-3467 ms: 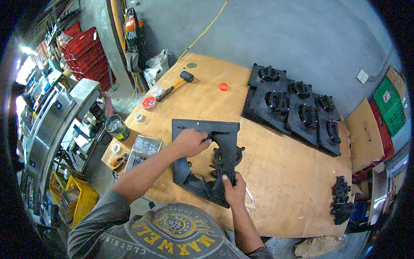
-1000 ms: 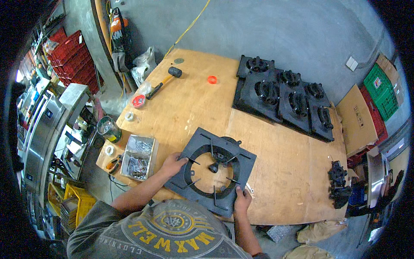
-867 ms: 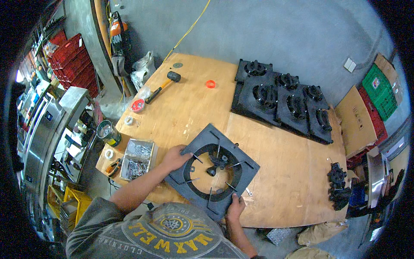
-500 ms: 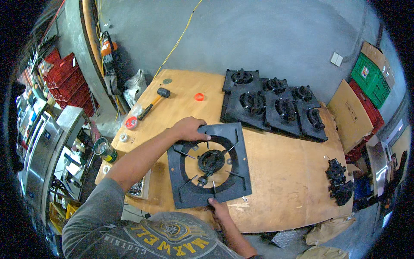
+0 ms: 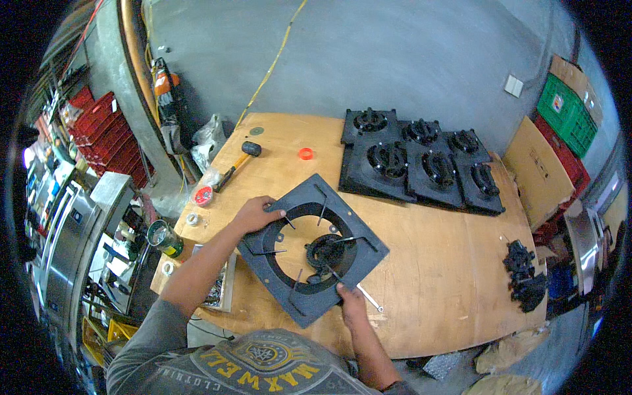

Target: The person assembles a gas stove burner unit on a workbench. They place a burner grate into a burner housing, insert and tighten screws with a wrench, and repeat the process for another unit. The person handles burner grates, burner housings, and screws while using a wrench.

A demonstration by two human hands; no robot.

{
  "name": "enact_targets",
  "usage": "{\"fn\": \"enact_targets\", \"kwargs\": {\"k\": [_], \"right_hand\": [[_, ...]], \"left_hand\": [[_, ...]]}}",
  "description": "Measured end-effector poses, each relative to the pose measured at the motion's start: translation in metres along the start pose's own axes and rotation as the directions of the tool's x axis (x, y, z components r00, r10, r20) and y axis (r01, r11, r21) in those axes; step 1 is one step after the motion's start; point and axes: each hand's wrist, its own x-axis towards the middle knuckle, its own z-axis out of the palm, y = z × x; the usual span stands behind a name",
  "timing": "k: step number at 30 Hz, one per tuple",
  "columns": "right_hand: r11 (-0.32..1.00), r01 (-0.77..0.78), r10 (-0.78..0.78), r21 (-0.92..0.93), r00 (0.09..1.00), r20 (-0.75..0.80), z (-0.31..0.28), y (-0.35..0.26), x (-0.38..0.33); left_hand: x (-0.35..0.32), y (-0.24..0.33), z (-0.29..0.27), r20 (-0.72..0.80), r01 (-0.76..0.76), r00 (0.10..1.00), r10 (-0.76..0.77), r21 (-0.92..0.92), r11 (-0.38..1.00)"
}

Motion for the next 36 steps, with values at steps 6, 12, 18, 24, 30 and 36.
{"fn": "enact_targets", "kwargs": {"k": [6, 12, 18, 24, 30, 36], "right_hand": [[0.776, 0.104, -0.074, -0.622, 0.995, 0.073, 0.007, -0.123, 0.093], [-0.094, 0.351, -0.105, -0.932, 0.927, 0.36, 0.072, -0.175, 0.185], [-0.299, 0.531, 0.092, -0.793, 0.843, 0.53, 0.125, -0.138, 0.248], [-0.275, 0.583, 0.224, -0.764, 0.812, 0.539, 0.129, -0.097, 0.292], [-0.176, 0.53, 0.078, -0.829, 0.847, 0.525, 0.102, -0.075, 0.289], [-0.029, 0.477, -0.164, -0.878, 0.864, 0.475, 0.05, -0.073, 0.262]], "left_hand": [[-0.08, -0.06, 0.073, 0.184, 0.406, 0.888, -0.421, -0.743, 0.532], [-0.173, -0.021, 0.15, 0.636, 0.635, 0.761, -0.13, -0.771, -0.049], [-0.182, -0.018, 0.187, 0.633, 0.72, 0.689, 0.352, -0.655, -0.232], [-0.175, -0.015, 0.187, 0.576, 0.707, 0.698, 0.426, -0.646, -0.286], [-0.165, -0.031, 0.203, 0.654, 0.73, 0.675, 0.342, -0.66, -0.177], [-0.159, -0.024, 0.207, 0.806, 0.799, 0.53, 0.264, -0.579, 0.164]]}}
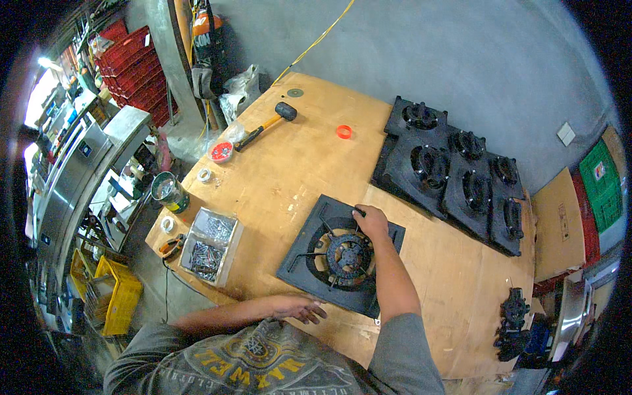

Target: The person assembles a gas stove burner unit on a workbench. They place a burner grate into a burner housing, insert and tighten screws with a wrench, and repeat the process for another unit. The person handles burner grates, burner housings, and screws while using a wrench.

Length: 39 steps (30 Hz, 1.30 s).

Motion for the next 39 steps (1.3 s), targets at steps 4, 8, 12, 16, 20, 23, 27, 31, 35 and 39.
{"fn": "enact_targets", "kwargs": {"k": [4, 8, 12, 16, 20, 23, 27, 31, 35, 39], "right_hand": [[0.972, -0.051, 0.085, 0.228, 0.986, -0.142, -0.003, 0.014, -0.015], [0.953, -0.042, 0.121, 0.301, 0.961, -0.25, -0.003, 0.029, -0.027], [0.947, -0.067, 0.151, 0.315, 0.956, -0.251, -0.007, 0.037, -0.038], [0.893, -0.001, 0.174, 0.45, 0.923, -0.344, -0.022, 0.039, -0.046], [0.848, 0.001, 0.231, 0.529, 0.899, -0.372, -0.042, 0.04, -0.054], [0.852, -0.073, 0.274, 0.518, 0.906, -0.322, -0.039, 0.05, -0.057], [0.861, -0.083, 0.268, 0.501, 0.912, -0.31, -0.033, 0.054, -0.067], [0.906, -0.093, 0.237, 0.414, 0.92, -0.311, -0.026, 0.054, -0.064], [0.879, -0.205, 0.296, 0.43, 0.942, -0.157, -0.032, 0.061, -0.058], [0.884, -0.195, 0.296, 0.424, 0.937, -0.188, -0.02, 0.06, -0.059]], "left_hand": [[0.01, -0.016, -0.011, -0.182, -0.035, 0.983, 0.03, -0.025, 0.999], [0.005, -0.007, -0.043, -0.4, -0.314, 0.892, 0.21, -0.213, 0.925], [-0.005, 0.012, -0.014, -0.585, -0.395, 0.761, 0.281, -0.074, 0.916], [-0.019, 0.035, -0.005, -0.643, -0.338, 0.659, 0.39, 0.211, 0.917], [-0.025, 0.065, 0.01, -0.619, -0.331, 0.624, 0.477, 0.344, 0.879], [-0.024, 0.075, 0.015, -0.611, -0.304, 0.644, 0.461, 0.348, 0.887], [-0.02, 0.062, 0.011, -0.651, -0.282, 0.646, 0.399, 0.281, 0.917], [-0.015, 0.049, -0.008, -0.652, -0.292, 0.667, 0.36, 0.215, 0.932], [-0.017, 0.051, -0.017, -0.661, -0.342, 0.632, 0.405, 0.231, 0.911], [-0.024, 0.061, -0.025, -0.633, -0.265, 0.673, 0.382, 0.276, 0.924]]}}
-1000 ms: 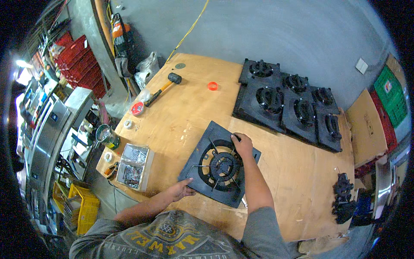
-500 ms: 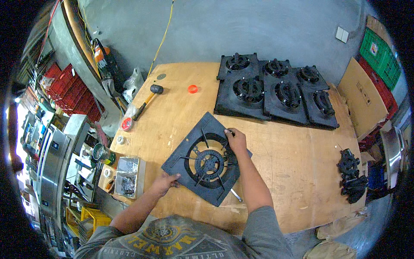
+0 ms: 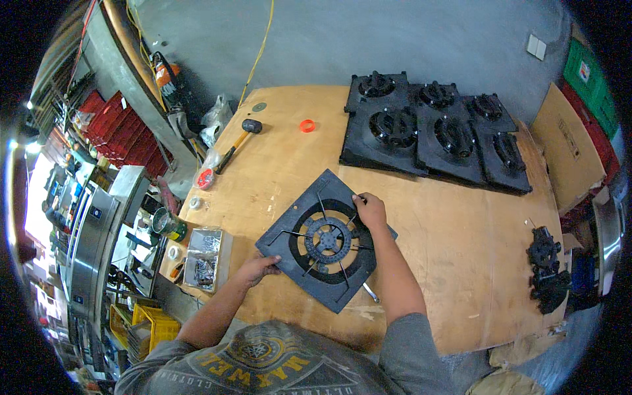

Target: The person assembles a gas stove burner unit on a workbench. They place a burner grate into a burner housing, insert and tighten screws with a wrench, and repeat the process for another unit. The person handles burner grates, burner housings, and screws while using a wrench.

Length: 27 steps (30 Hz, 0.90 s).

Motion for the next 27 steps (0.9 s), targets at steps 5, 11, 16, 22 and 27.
{"fn": "enact_targets", "kwargs": {"k": [5, 11, 16, 22, 27], "right_hand": [[0.999, 0.01, -0.012, -0.032, 0.998, -0.066, 0.013, -0.015, -0.013], [0.999, -0.036, 0.033, -0.004, 0.946, -0.322, 0.006, 0.011, -0.049], [0.998, 0.066, -0.066, -0.013, 0.917, -0.393, -0.001, 0.034, -0.136], [0.973, -0.045, 0.104, 0.227, 0.962, -0.252, -0.01, -0.02, -0.211], [0.97, 0.051, 0.014, 0.238, 0.964, -0.265, -0.011, -0.066, -0.213]], "left_hand": [[-0.016, 0.002, -0.006, -0.027, 0.037, 0.999, -0.033, 0.145, 0.989], [-0.051, 0.033, -0.05, -0.079, -0.263, 0.926, 0.37, 0.57, 0.779], [-0.111, 0.025, -0.155, -0.52, 0.026, 0.661, 0.541, 0.737, 0.676], [-0.113, -0.008, -0.208, -0.451, 0.337, 0.808, 0.38, 0.882, 0.33], [-0.088, -0.011, -0.218, -0.43, 0.328, 0.846, 0.316, 0.886, 0.328]]}}
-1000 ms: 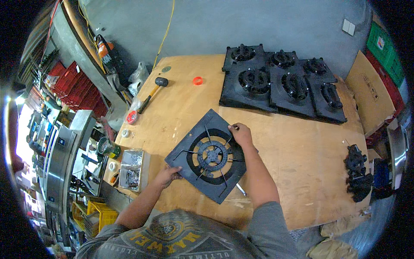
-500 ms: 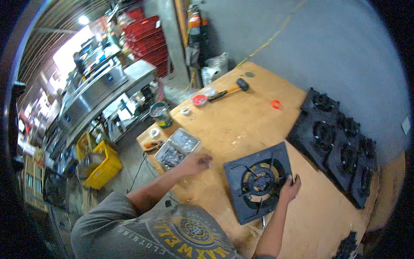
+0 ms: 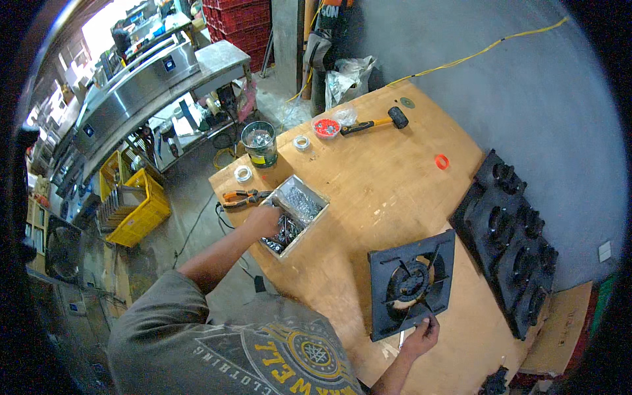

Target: The person assembles a gas stove burner unit on a workbench. They place a burner grate into a burner housing, insert and tighten screws with a wrench, and repeat the process for another unit. The person handles burner grates, burner housings, and screws while using a wrench.

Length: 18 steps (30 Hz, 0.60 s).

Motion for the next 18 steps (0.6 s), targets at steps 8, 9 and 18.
{"fn": "enact_targets", "kwargs": {"k": [8, 9, 18], "right_hand": [[0.993, 0.068, -0.045, -0.099, 0.975, 0.219, 0.065, -0.042, -0.036], [0.985, 0.121, -0.089, -0.123, 0.966, 0.241, 0.078, -0.031, -0.041], [0.934, 0.311, -0.137, -0.176, 0.766, 0.628, 0.136, -0.098, -0.073]], "left_hand": [[-0.012, 0.003, -0.006, 0.064, -0.117, 0.991, 0.117, -0.009, 0.993], [-0.01, 0.001, -0.002, 0.077, -0.142, 0.987, 0.143, -0.015, 0.99], [0.001, -0.008, 0.004, 0.11, -0.242, 0.964, 0.24, 0.003, 0.97]]}}
